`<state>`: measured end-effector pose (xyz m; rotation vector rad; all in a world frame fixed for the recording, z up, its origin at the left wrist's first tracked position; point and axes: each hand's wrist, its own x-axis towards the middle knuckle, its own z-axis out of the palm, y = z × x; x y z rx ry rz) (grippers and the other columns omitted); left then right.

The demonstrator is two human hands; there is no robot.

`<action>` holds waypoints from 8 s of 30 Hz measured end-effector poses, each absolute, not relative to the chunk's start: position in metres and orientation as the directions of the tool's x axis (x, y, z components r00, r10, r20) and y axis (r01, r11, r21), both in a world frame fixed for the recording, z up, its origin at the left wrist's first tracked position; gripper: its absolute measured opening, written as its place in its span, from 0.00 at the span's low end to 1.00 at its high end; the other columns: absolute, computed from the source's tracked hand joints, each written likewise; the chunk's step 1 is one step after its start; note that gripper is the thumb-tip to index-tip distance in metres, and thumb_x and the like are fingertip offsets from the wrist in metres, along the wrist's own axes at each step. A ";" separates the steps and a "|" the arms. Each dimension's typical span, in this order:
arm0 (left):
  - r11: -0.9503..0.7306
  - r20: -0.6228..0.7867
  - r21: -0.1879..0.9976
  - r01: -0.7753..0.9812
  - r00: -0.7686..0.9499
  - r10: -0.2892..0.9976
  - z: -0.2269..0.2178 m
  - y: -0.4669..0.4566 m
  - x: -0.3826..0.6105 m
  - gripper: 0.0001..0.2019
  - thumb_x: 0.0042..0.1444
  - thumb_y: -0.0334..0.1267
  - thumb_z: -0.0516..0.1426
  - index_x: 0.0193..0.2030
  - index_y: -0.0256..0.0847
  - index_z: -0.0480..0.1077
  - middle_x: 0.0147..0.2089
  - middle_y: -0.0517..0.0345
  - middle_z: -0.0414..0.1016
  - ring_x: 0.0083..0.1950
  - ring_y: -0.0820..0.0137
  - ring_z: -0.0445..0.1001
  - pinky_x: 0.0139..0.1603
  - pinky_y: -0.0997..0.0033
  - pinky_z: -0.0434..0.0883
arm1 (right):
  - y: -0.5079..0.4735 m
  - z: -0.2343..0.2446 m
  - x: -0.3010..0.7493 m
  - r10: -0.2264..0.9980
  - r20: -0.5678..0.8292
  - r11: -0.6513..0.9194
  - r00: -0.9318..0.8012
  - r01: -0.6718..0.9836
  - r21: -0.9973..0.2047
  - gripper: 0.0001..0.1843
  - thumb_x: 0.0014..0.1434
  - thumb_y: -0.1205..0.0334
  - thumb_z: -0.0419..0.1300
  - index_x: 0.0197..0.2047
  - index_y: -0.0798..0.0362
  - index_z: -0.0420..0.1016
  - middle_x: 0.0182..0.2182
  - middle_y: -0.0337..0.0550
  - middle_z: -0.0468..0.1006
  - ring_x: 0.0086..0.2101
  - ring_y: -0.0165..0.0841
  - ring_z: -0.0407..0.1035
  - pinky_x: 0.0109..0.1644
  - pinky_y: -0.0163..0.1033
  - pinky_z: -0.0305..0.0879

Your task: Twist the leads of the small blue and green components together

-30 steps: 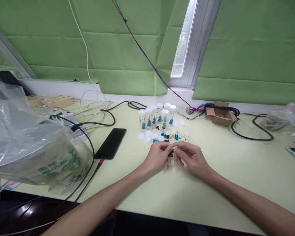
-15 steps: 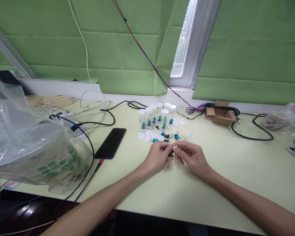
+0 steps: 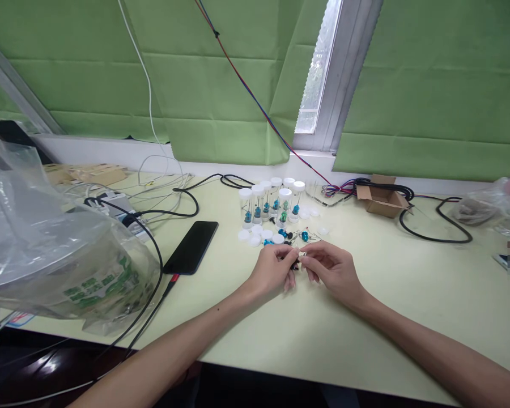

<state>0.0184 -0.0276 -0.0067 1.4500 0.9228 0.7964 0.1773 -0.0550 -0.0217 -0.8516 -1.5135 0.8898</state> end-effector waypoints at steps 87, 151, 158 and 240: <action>0.009 -0.057 0.994 0.106 0.455 0.888 -0.010 -0.024 0.016 0.17 0.62 0.46 0.53 0.29 0.35 0.71 0.19 0.57 0.71 0.16 0.75 0.67 0.13 0.78 0.59 | -0.051 -0.016 0.176 0.901 0.298 0.256 -0.316 -0.168 -0.952 0.09 0.58 0.57 0.66 0.35 0.55 0.78 0.20 0.35 0.73 0.18 0.25 0.65 0.21 0.33 0.64; -0.051 -0.011 0.990 0.130 0.437 0.899 -0.011 -0.027 0.017 0.19 0.61 0.49 0.54 0.25 0.37 0.67 0.16 0.65 0.62 0.13 0.77 0.64 0.12 0.79 0.56 | -0.060 -0.023 0.174 0.780 0.624 0.604 -0.044 0.314 -0.733 0.16 0.63 0.59 0.61 0.24 0.51 0.66 0.17 0.35 0.67 0.17 0.26 0.62 0.22 0.35 0.63; -0.080 0.013 0.987 0.142 0.417 0.909 -0.015 -0.026 0.016 0.19 0.61 0.48 0.53 0.26 0.36 0.69 0.17 0.62 0.64 0.14 0.76 0.65 0.12 0.79 0.56 | -0.059 -0.024 0.175 0.792 0.610 0.579 -0.021 0.343 -0.740 0.18 0.64 0.59 0.59 0.23 0.51 0.63 0.16 0.34 0.66 0.17 0.25 0.61 0.21 0.33 0.61; -0.163 0.089 0.969 0.185 0.354 0.931 -0.010 -0.027 0.017 0.20 0.61 0.50 0.53 0.23 0.39 0.66 0.14 0.63 0.65 0.15 0.72 0.67 0.17 0.74 0.61 | -0.055 -0.024 0.174 0.964 0.263 0.266 -0.048 0.061 -0.962 0.24 0.62 0.44 0.58 0.23 0.52 0.63 0.13 0.34 0.68 0.12 0.25 0.59 0.15 0.31 0.57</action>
